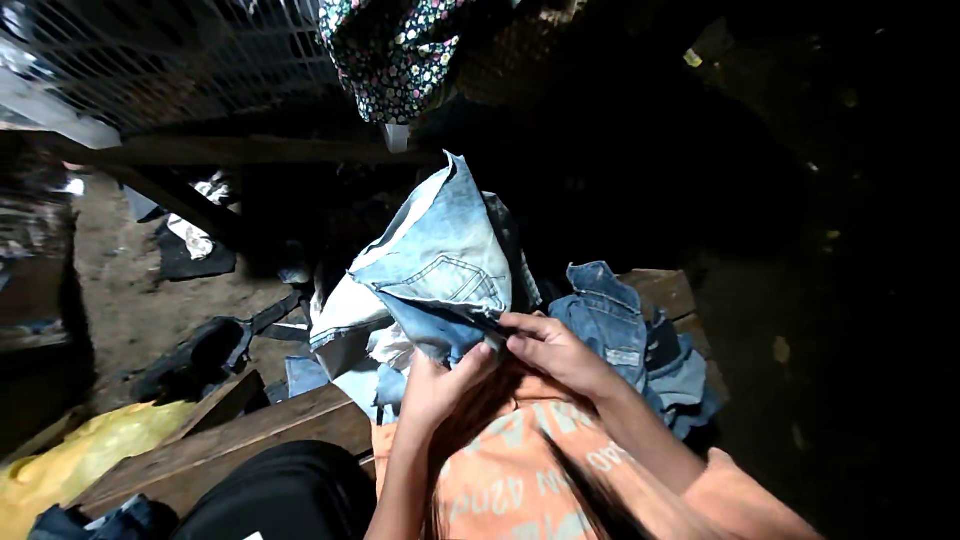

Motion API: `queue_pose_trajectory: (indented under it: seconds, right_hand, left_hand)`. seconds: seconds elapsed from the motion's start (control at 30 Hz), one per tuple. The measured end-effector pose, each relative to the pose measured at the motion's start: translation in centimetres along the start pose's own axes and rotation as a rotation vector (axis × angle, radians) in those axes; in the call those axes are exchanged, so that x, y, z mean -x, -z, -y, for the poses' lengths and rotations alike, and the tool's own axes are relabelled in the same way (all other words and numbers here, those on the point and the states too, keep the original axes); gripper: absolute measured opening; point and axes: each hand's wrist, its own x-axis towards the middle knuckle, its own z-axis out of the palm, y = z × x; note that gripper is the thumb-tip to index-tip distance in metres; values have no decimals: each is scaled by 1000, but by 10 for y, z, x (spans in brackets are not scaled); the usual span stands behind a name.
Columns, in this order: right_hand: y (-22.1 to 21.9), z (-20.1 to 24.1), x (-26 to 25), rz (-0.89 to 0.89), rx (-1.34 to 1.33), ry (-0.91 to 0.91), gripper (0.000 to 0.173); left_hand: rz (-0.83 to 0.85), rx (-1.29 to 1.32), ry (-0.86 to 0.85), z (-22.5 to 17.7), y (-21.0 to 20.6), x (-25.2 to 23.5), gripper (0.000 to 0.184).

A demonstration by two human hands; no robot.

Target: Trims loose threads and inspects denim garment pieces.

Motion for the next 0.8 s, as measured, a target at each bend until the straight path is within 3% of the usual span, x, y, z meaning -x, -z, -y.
queue_pose_trajectory:
  seconds: [0.2, 0.27, 0.37, 0.5, 0.67, 0.73, 0.8]
  right_hand:
    - [3, -13, 7, -141, 718, 196, 42]
    - [1, -15, 11, -206, 853, 253, 45]
    - [-4, -21, 10, -298, 956, 378, 42]
    - [-8, -25, 4, -329, 850, 405, 35]
    - [-5, -1, 3, -148, 168, 70, 29]
    - [-3, 2, 5, -115, 181, 49, 31]
    - [0, -1, 9, -115, 463, 124, 37]
  left_hand:
    - [-121, -30, 67, 5, -6, -4, 46]
    - [-109, -23, 42, 23, 1, -4, 49]
    - [-98, -31, -21, 30, 3, -2, 39]
    - [-86, 21, -35, 25, -2, -5, 33]
    - [-96, 56, 50, 2, -6, -2, 37]
    - [-71, 72, 83, -1, -3, -3, 39]
    - [-66, 76, 86, 0, -1, -3, 38]
